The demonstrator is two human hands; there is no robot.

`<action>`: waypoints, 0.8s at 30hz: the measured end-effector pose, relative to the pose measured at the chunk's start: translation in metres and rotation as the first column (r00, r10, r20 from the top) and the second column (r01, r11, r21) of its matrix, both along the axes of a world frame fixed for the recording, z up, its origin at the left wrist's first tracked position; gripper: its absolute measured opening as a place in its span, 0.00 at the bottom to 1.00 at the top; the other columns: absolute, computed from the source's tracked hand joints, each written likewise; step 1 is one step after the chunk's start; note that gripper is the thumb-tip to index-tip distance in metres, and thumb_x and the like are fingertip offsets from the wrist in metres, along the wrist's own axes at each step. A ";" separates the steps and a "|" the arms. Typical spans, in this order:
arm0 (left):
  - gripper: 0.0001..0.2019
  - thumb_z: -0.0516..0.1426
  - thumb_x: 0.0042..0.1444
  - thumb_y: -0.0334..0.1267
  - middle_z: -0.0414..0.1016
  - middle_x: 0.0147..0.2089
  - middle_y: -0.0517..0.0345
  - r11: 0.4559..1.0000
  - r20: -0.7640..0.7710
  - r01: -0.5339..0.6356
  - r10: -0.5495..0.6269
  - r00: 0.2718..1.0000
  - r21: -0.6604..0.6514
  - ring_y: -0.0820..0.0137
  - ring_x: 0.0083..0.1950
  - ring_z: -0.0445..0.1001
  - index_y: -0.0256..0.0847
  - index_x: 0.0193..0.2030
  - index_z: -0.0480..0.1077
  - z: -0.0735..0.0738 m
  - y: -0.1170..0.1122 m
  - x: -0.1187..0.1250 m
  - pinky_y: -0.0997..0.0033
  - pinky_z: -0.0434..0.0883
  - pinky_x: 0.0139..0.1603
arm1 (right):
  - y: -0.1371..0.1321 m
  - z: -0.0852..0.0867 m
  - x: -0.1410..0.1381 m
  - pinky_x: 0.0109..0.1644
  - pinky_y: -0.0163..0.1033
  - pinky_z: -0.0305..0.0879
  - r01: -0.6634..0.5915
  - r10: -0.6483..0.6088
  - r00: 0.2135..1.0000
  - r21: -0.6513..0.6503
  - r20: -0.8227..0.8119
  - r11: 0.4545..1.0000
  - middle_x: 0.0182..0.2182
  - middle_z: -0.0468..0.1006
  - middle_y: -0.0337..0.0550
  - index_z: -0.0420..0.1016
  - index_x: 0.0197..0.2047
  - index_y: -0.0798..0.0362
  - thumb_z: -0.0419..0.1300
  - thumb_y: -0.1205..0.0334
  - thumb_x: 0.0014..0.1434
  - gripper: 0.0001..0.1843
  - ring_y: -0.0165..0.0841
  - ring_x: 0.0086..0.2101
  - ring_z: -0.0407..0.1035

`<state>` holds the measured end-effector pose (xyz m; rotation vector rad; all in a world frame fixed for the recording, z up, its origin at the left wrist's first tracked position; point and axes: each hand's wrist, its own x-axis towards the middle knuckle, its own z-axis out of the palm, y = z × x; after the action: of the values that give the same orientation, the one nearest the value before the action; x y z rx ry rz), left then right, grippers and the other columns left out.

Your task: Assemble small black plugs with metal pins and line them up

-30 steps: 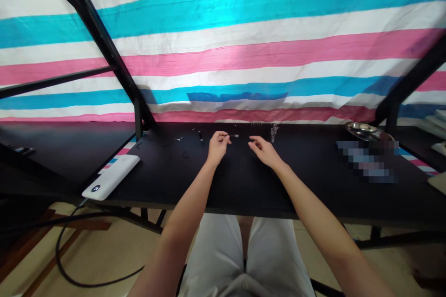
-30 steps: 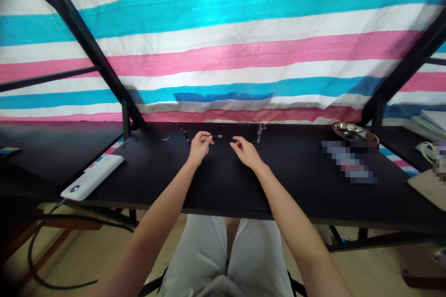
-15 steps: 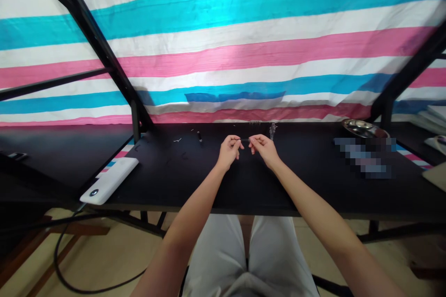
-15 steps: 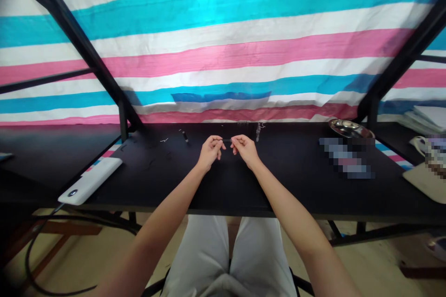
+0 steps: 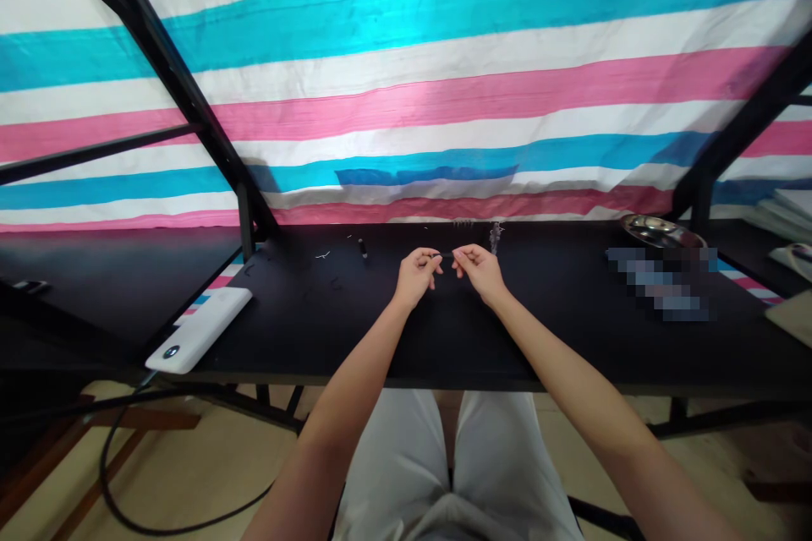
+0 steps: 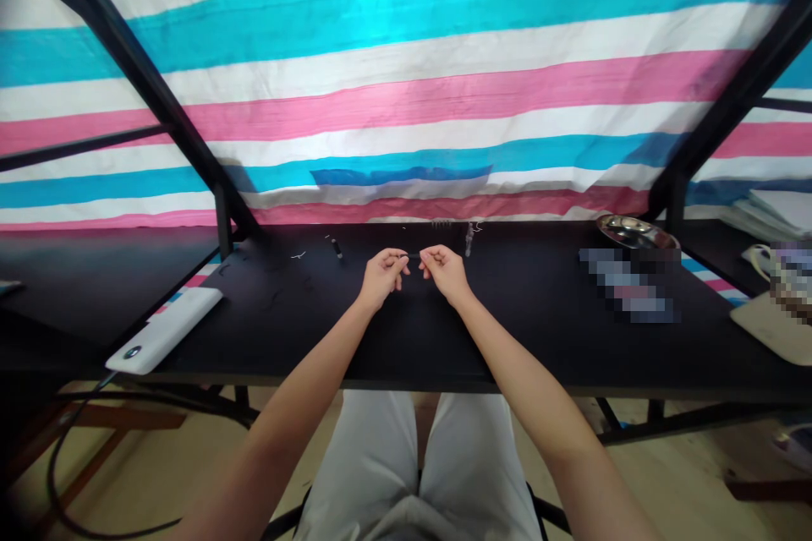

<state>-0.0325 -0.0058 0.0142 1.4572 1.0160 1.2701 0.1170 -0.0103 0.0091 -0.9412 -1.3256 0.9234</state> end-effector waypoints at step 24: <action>0.19 0.42 0.61 0.49 0.66 0.19 0.64 0.980 -0.387 -0.043 0.117 0.915 0.195 0.76 0.19 0.62 0.41 0.24 0.58 -0.004 -0.007 -0.003 0.76 0.61 0.28 | -0.001 0.000 -0.003 0.24 0.34 0.60 -0.016 0.013 0.997 0.037 0.079 0.999 0.20 0.71 0.37 0.67 0.30 0.53 0.58 0.44 0.50 0.19 0.26 0.18 0.62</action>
<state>-0.0350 -0.0127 0.0106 1.8847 1.2609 1.1726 0.1144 -0.0113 0.0091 -0.9480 -1.4139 0.8771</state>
